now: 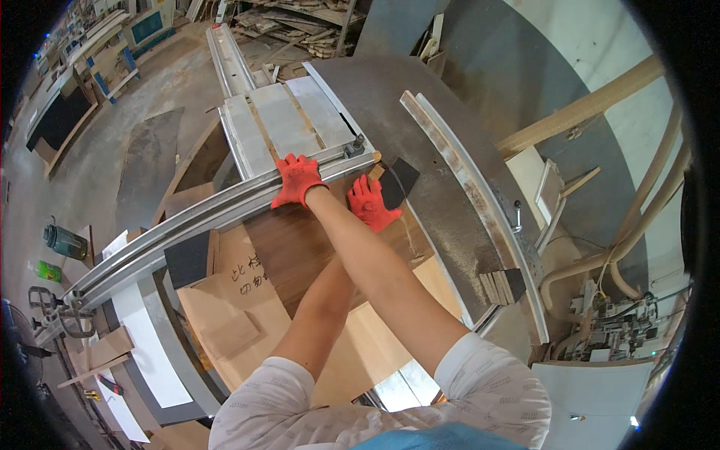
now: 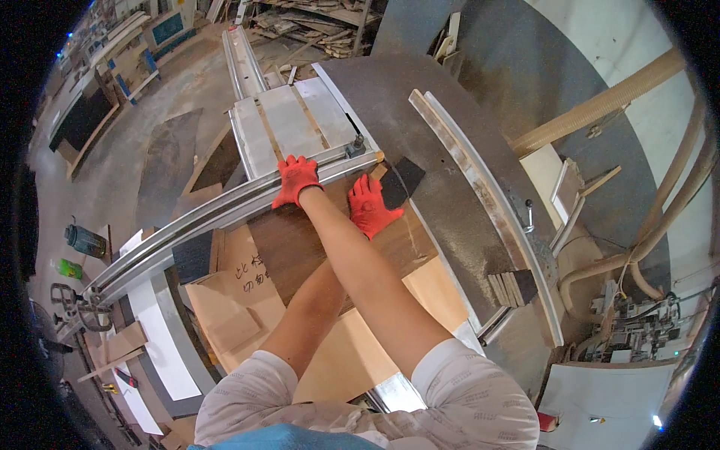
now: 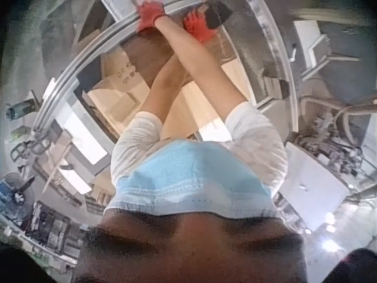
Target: The person uses a table saw to cut small rectangular pieces of dark wood. They repeatedly place a piece against the fence, push it through the blade, and then stack the cut pieces on a nearby surface. The person also uses a yellow air blower to clear sawdust from the work area.
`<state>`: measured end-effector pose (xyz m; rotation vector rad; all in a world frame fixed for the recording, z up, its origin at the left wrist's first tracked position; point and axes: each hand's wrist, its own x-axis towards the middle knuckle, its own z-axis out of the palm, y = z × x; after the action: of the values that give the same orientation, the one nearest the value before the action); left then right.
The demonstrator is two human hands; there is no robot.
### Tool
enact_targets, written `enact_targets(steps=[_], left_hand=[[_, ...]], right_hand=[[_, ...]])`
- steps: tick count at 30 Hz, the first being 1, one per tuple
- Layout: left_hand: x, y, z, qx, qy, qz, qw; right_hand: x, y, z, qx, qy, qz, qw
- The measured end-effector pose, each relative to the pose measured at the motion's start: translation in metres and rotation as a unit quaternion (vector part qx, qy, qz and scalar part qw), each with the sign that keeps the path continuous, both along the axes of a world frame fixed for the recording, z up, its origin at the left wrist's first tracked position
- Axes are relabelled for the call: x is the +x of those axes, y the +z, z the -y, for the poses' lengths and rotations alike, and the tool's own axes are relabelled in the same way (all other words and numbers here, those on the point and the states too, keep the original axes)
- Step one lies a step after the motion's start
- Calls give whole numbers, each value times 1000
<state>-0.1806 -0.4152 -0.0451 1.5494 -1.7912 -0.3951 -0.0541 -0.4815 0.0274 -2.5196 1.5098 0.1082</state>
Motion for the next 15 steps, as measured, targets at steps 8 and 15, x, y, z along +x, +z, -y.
enact_targets(steps=[8, 15], left_hand=[[-1, 1, -3, 12, -9, -5, 1000], [4, 8, -13, -1, -4, -9, 1000]], right_hand=[[1, 3, -7, 12, -14, -3, 1000], [6, 4, -12, 10, -17, -3, 1000]])
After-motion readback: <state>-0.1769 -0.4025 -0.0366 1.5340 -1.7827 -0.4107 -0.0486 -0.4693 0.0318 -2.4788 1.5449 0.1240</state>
